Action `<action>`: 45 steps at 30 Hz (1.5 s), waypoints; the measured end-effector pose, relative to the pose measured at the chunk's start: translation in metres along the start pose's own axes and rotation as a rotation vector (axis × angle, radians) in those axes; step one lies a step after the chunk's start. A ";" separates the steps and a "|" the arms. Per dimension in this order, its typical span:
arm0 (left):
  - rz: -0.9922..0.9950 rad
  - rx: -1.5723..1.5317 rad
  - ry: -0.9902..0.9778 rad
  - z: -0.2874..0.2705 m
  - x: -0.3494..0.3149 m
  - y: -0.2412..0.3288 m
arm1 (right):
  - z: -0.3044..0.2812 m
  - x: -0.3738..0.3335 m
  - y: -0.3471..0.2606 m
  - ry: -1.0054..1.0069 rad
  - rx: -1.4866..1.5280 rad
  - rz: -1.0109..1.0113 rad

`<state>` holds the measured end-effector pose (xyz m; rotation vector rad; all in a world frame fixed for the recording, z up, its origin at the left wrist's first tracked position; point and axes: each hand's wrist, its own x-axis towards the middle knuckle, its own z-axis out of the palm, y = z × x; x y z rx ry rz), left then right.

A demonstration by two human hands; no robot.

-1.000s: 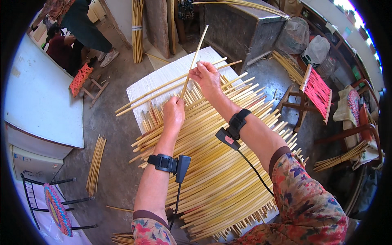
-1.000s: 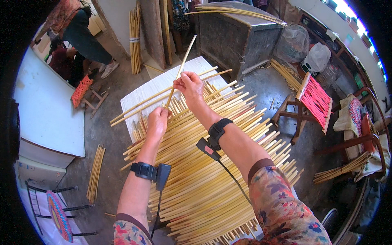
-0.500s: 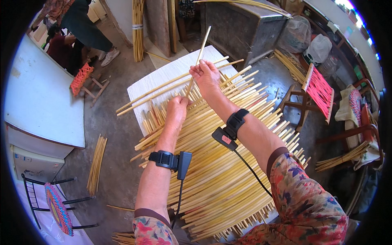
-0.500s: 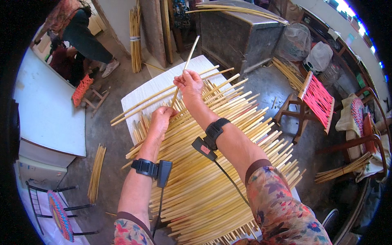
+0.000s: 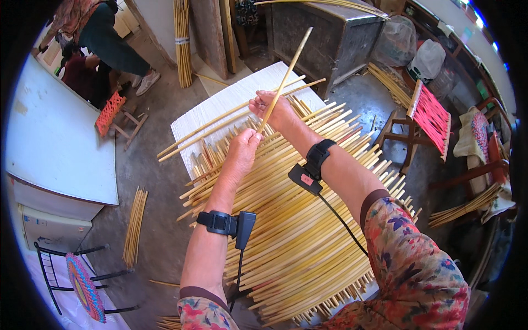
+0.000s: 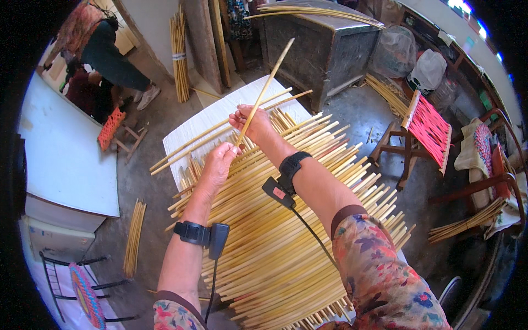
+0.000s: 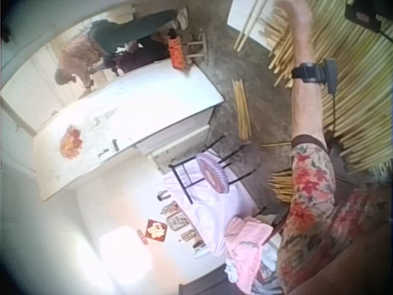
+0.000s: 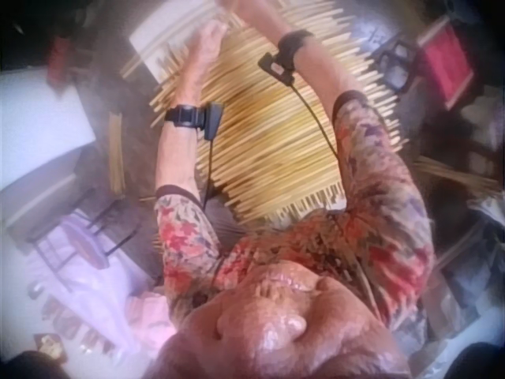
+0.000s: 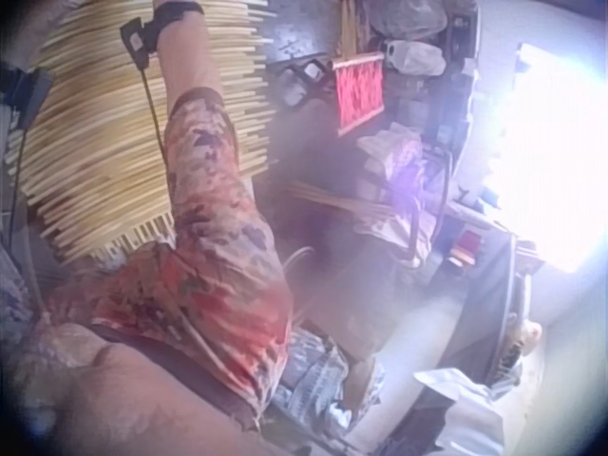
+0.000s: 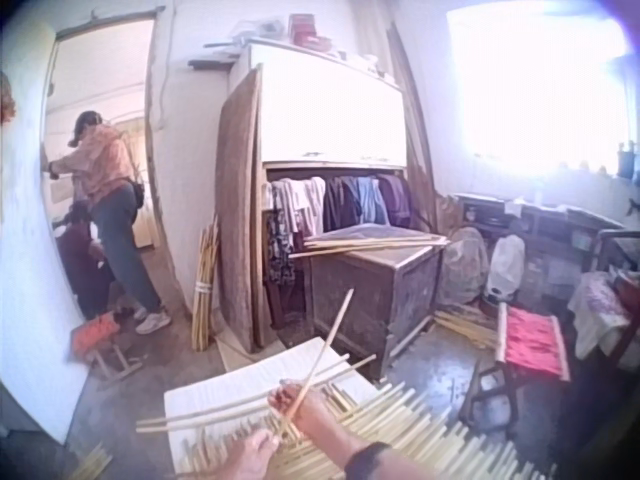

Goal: The person assembles long bamboo sticks into a flat row on a table, aligning them and occasionally picking up or rearranging sticks from a pile.

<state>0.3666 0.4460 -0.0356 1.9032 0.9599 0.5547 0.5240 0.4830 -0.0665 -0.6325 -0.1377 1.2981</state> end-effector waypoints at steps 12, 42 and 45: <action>-0.057 -0.081 -0.185 -0.001 0.011 -0.026 | -0.008 0.016 0.005 -0.216 -0.094 0.013; -0.009 0.018 -0.133 0.008 -0.012 -0.027 | -0.008 0.021 0.022 -0.031 -0.190 -0.214; 0.009 0.009 -0.119 0.011 -0.012 -0.024 | -0.015 0.023 0.019 -0.032 -0.133 -0.187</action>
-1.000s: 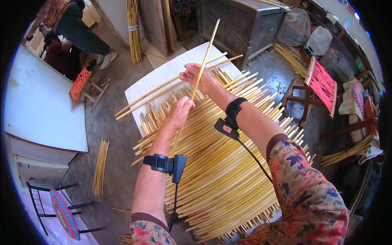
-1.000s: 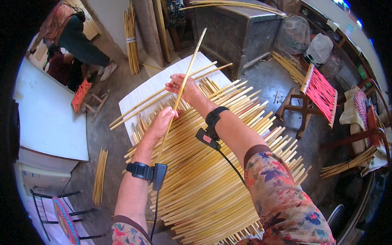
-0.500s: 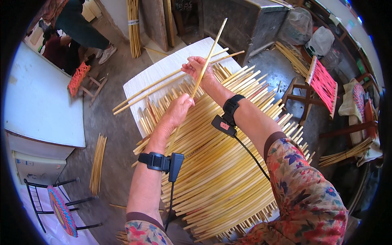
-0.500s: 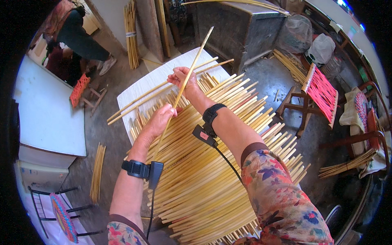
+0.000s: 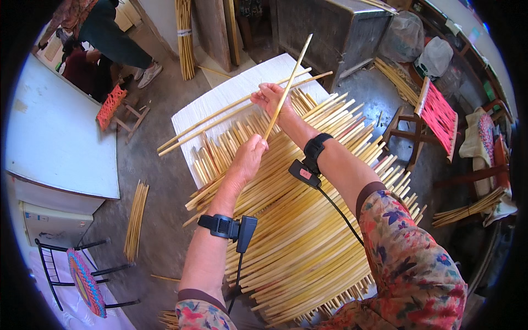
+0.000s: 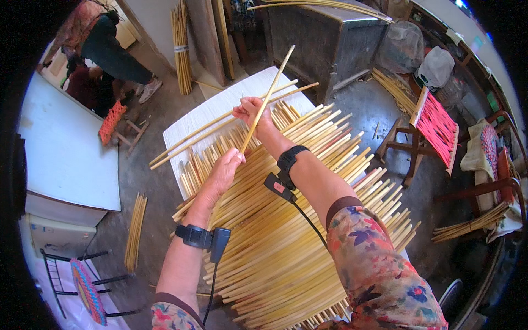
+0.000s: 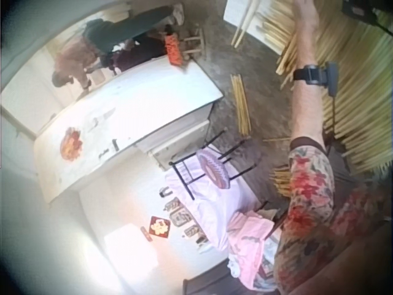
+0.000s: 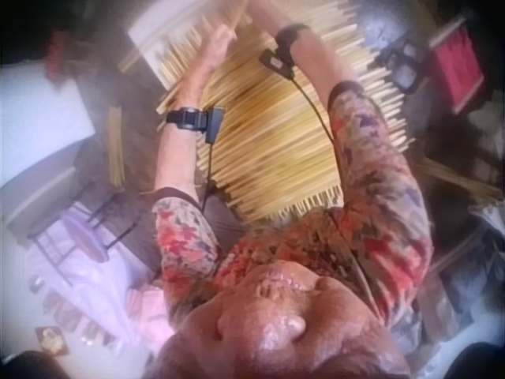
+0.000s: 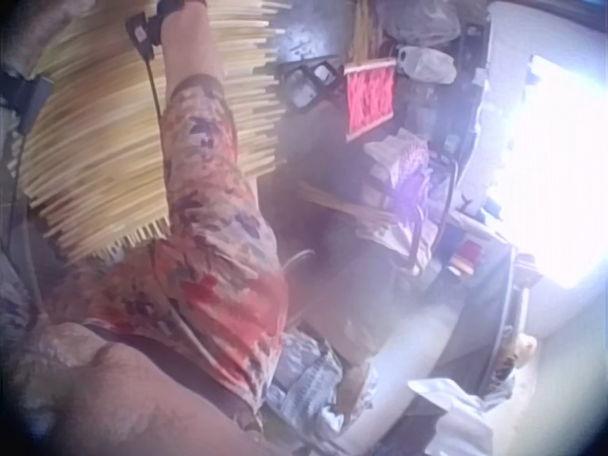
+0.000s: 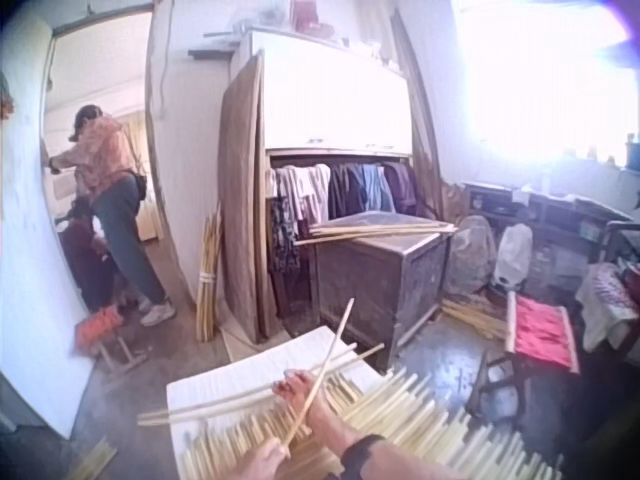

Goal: The person assembles long bamboo sticks into a flat row on a table, aligning them and occasionally picking up or rearranging sticks from a pile.

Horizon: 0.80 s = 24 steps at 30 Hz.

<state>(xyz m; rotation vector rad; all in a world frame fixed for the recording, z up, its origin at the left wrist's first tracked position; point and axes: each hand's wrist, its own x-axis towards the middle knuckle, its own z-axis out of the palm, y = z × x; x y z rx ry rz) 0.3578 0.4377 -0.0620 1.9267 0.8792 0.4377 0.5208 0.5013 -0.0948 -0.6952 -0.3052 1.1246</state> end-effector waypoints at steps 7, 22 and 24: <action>-0.033 -0.035 0.029 -0.014 0.006 -0.003 | -0.005 -0.023 -0.017 0.011 -0.420 0.092; -0.122 -0.011 0.028 -0.029 0.018 0.016 | -0.010 -0.113 -0.058 -0.089 -1.013 -0.049; -0.102 -0.012 0.029 -0.026 0.020 0.019 | -0.008 -0.122 -0.059 -0.089 -1.046 -0.091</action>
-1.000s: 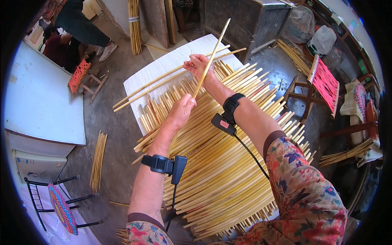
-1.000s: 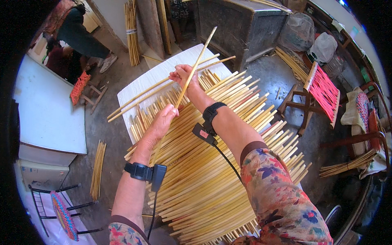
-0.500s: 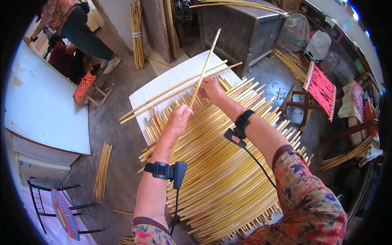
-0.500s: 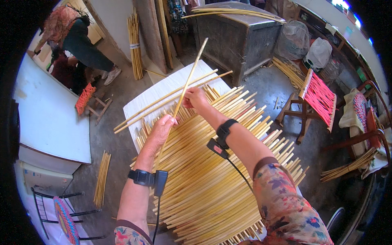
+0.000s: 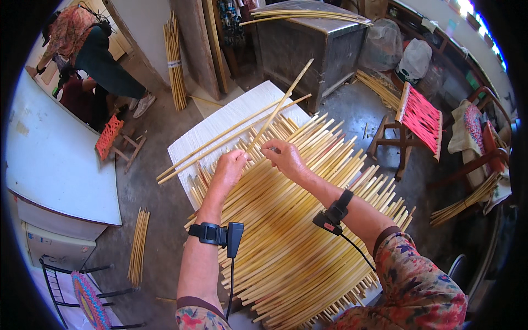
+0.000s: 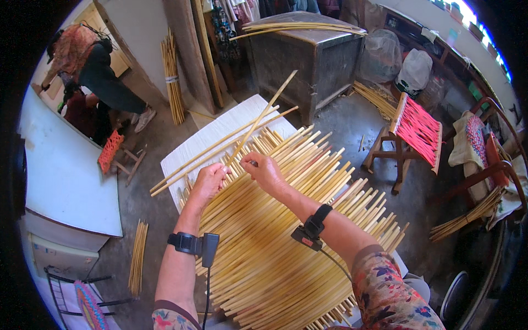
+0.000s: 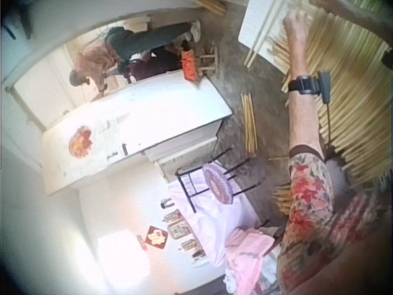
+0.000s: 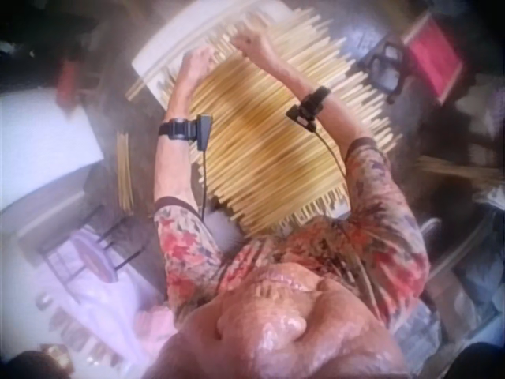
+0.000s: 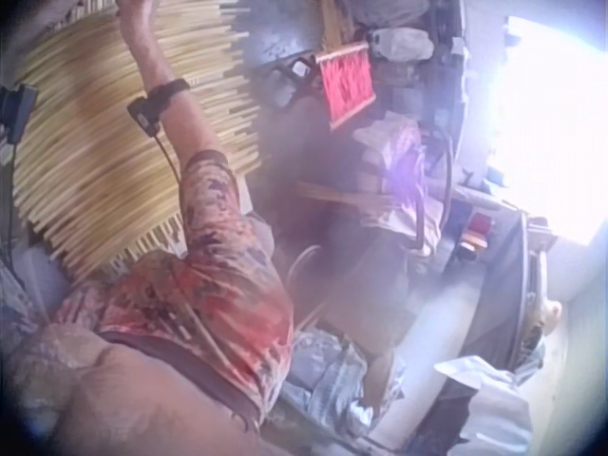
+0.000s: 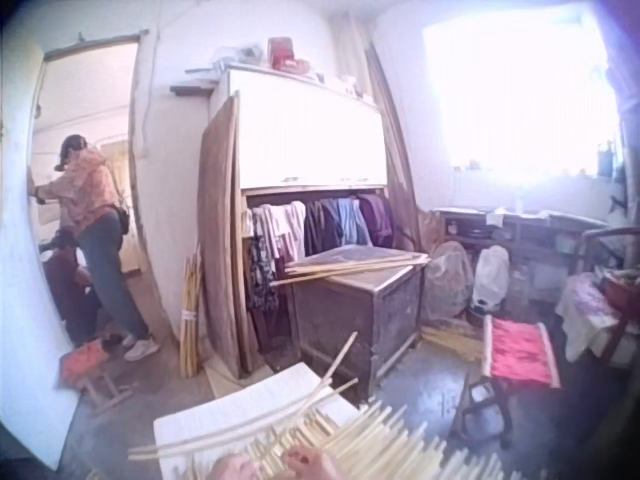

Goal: The person assembles long bamboo sticks into a flat row on a table, aligning them and occasionally picking up or rearranging sticks from a pile.

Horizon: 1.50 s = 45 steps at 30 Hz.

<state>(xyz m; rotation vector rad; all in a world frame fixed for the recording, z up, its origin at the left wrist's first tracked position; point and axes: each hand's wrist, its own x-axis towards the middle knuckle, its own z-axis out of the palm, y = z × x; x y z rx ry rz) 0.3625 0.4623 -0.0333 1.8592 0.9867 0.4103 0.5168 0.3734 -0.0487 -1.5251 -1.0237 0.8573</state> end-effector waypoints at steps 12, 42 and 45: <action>-0.100 -0.284 -0.094 -0.003 -0.007 0.008 | 0.015 -0.009 0.022 -0.021 -0.028 -0.280; -0.045 -0.192 -0.071 0.002 -0.008 0.008 | 0.010 -0.016 0.002 -0.035 -0.024 -0.184; -0.068 -0.192 -0.105 0.001 -0.008 0.010 | 0.007 -0.018 -0.005 -0.089 0.040 -0.029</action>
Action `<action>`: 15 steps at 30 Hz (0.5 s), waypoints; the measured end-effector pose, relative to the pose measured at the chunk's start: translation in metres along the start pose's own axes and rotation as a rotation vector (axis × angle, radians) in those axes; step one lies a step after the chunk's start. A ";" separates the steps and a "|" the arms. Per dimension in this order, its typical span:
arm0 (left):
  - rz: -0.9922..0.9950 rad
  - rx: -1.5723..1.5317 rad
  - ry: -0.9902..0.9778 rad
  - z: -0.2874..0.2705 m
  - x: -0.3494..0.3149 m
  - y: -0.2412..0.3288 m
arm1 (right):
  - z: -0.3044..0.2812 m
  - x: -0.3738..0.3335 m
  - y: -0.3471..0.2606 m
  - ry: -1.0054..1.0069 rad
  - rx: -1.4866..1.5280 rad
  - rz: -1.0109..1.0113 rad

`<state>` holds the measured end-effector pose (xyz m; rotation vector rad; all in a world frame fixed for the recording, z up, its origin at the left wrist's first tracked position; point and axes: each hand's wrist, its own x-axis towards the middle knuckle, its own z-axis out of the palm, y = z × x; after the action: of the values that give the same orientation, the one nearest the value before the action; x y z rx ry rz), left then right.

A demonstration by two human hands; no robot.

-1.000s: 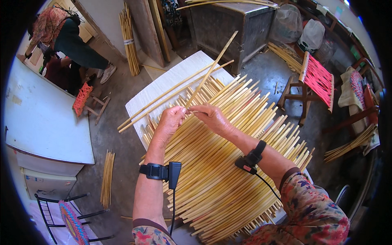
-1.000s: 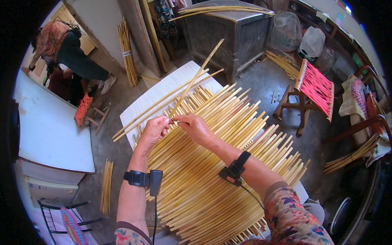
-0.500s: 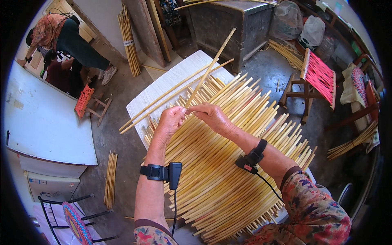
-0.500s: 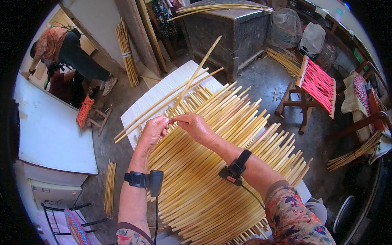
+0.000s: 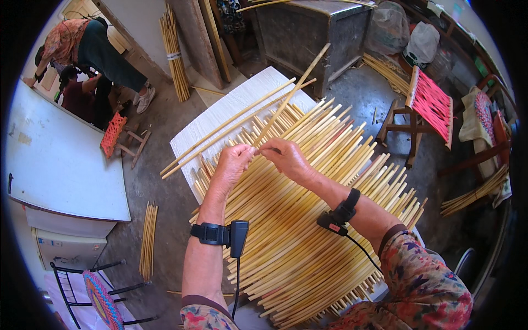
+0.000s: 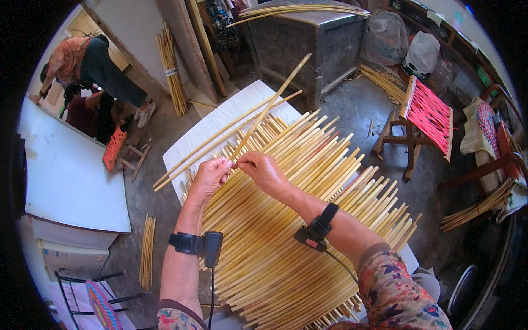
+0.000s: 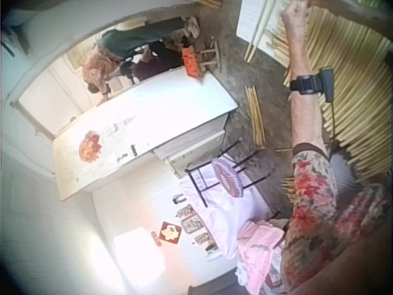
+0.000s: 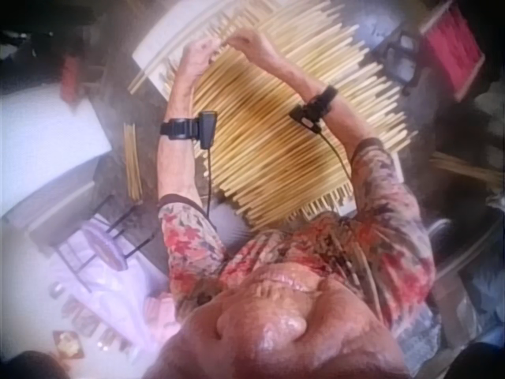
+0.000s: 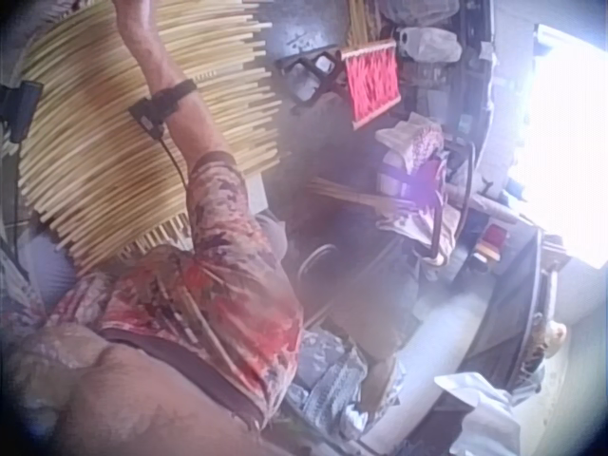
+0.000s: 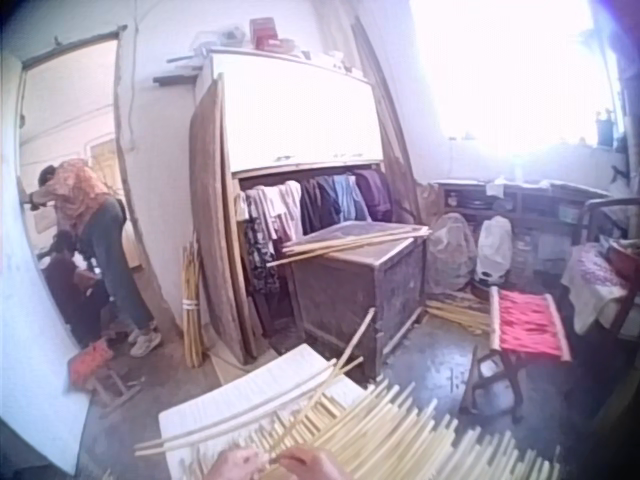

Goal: The person assembles long bamboo sticks into a flat row on a table, aligning them and occasionally picking up or rearranging sticks from a pile.

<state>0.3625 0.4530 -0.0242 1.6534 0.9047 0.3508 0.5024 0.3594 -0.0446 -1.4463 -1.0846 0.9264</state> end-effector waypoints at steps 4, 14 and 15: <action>0.001 -0.032 0.006 0.000 -0.007 0.007 | -0.007 -0.003 0.010 0.020 -0.060 -0.072; 0.039 0.043 0.020 -0.008 -0.016 0.016 | -0.014 -0.013 0.012 -0.001 -0.107 -0.210; 0.020 0.012 0.023 -0.009 -0.016 0.015 | -0.014 -0.015 0.009 0.010 -0.146 -0.206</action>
<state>0.3521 0.4474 -0.0036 1.6729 0.9094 0.3790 0.5128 0.3409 -0.0513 -1.4235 -1.2896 0.7047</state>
